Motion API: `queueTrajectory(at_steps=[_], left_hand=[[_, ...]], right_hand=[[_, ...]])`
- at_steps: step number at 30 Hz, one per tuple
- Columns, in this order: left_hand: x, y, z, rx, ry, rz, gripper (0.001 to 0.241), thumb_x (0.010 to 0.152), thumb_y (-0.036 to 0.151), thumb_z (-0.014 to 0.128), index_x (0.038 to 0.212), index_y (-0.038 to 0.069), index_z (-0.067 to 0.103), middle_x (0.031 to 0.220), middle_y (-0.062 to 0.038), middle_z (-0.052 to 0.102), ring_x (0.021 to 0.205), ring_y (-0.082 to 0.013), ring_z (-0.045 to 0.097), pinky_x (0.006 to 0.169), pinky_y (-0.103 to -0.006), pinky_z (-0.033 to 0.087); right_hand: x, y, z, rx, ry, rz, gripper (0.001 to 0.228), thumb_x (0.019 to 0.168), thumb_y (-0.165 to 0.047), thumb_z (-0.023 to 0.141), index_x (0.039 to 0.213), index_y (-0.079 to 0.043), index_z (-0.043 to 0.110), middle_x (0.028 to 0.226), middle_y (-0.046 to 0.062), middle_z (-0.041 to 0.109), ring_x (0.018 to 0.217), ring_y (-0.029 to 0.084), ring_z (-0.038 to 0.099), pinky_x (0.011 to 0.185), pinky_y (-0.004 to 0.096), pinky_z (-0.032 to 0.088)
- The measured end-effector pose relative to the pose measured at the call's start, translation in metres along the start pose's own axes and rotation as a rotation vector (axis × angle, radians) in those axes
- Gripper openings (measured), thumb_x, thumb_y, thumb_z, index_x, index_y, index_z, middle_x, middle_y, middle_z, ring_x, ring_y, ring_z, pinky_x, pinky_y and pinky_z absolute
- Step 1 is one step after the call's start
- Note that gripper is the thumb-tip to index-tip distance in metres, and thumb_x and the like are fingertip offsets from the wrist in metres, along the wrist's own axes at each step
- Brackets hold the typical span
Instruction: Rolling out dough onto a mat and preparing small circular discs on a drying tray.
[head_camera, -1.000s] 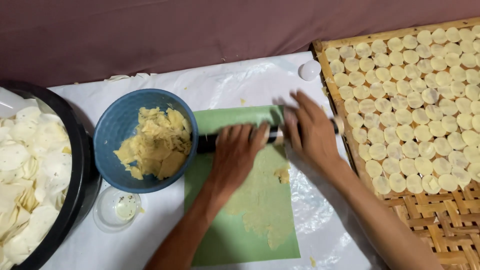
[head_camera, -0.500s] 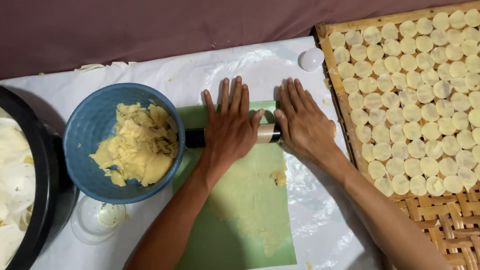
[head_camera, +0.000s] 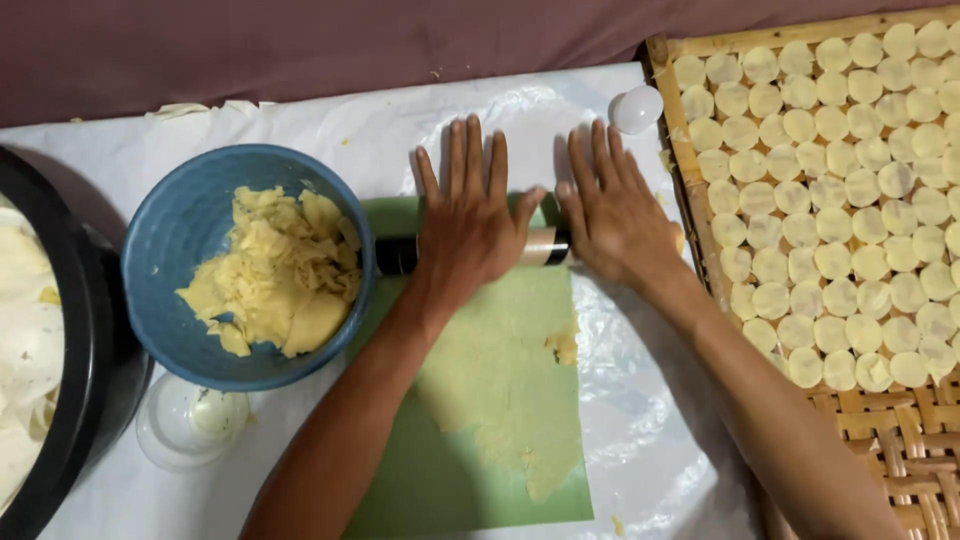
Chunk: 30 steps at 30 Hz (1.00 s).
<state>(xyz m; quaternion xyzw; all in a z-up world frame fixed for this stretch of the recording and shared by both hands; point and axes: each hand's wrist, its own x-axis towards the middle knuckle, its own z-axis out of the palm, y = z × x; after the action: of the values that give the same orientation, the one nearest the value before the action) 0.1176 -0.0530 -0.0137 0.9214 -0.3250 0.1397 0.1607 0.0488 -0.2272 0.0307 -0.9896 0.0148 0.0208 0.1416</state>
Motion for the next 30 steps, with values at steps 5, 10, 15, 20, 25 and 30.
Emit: queueTrajectory(at_steps=[5,10,15,20,25,30], left_hand=[[-0.049,0.024,-0.026,0.01,0.082,0.089,0.072,0.106,0.05,0.049,0.152,-0.005,0.046,0.155,-0.03,0.045,0.146,-0.0464,0.041,0.116,-0.0753,0.023],[-0.087,0.034,-0.017,0.013,0.156,0.153,0.073,0.105,0.05,0.047,0.146,-0.01,0.05,0.148,-0.031,0.054,0.143,-0.0432,0.05,0.116,-0.07,0.03],[-0.003,-0.001,0.022,0.06,0.249,0.083,0.077,0.101,0.06,0.053,0.15,0.001,0.052,0.152,-0.031,0.048,0.146,-0.0494,0.041,0.112,-0.0806,0.021],[-0.013,0.01,-0.011,-0.033,-0.069,-0.022,0.082,0.107,0.062,0.031,0.159,-0.001,0.035,0.164,-0.032,0.027,0.155,-0.0473,0.019,0.119,-0.0772,0.008],[-0.082,0.038,-0.042,-0.066,0.104,0.144,0.074,0.105,0.05,0.052,0.152,-0.007,0.046,0.15,-0.035,0.048,0.145,-0.0489,0.044,0.114,-0.0753,0.023],[-0.057,0.026,-0.053,-0.173,0.039,0.077,0.078,0.108,0.058,0.031,0.154,-0.003,0.043,0.158,-0.032,0.04,0.151,-0.0452,0.036,0.119,-0.0729,0.018]], right_hand=[[-0.055,-0.026,0.011,-0.063,0.274,-0.099,0.066,0.112,-0.041,0.027,0.16,0.004,0.03,0.162,0.03,0.032,0.152,0.043,0.025,0.122,0.051,0.024],[-0.09,-0.018,0.042,-0.133,0.443,-0.177,0.063,0.111,-0.038,0.032,0.152,0.007,0.046,0.153,0.027,0.051,0.146,0.04,0.044,0.118,0.049,0.035],[-0.005,0.013,0.025,-0.062,0.211,-0.063,0.062,0.114,-0.039,0.028,0.16,0.001,0.035,0.158,0.036,0.035,0.151,0.048,0.025,0.12,0.055,0.029],[-0.012,0.005,0.023,-0.026,0.17,-0.016,0.073,0.112,-0.051,0.021,0.163,0.001,0.025,0.163,0.035,0.022,0.155,0.045,0.013,0.124,0.053,0.018],[-0.094,-0.02,0.018,-0.066,0.205,-0.076,0.067,0.112,-0.045,0.026,0.161,0.001,0.029,0.161,0.031,0.032,0.152,0.044,0.026,0.121,0.052,0.025],[-0.082,0.009,0.011,0.186,0.216,-0.008,0.06,0.112,-0.04,0.035,0.156,0.001,0.039,0.159,0.029,0.037,0.148,0.042,0.035,0.119,0.048,0.031]])
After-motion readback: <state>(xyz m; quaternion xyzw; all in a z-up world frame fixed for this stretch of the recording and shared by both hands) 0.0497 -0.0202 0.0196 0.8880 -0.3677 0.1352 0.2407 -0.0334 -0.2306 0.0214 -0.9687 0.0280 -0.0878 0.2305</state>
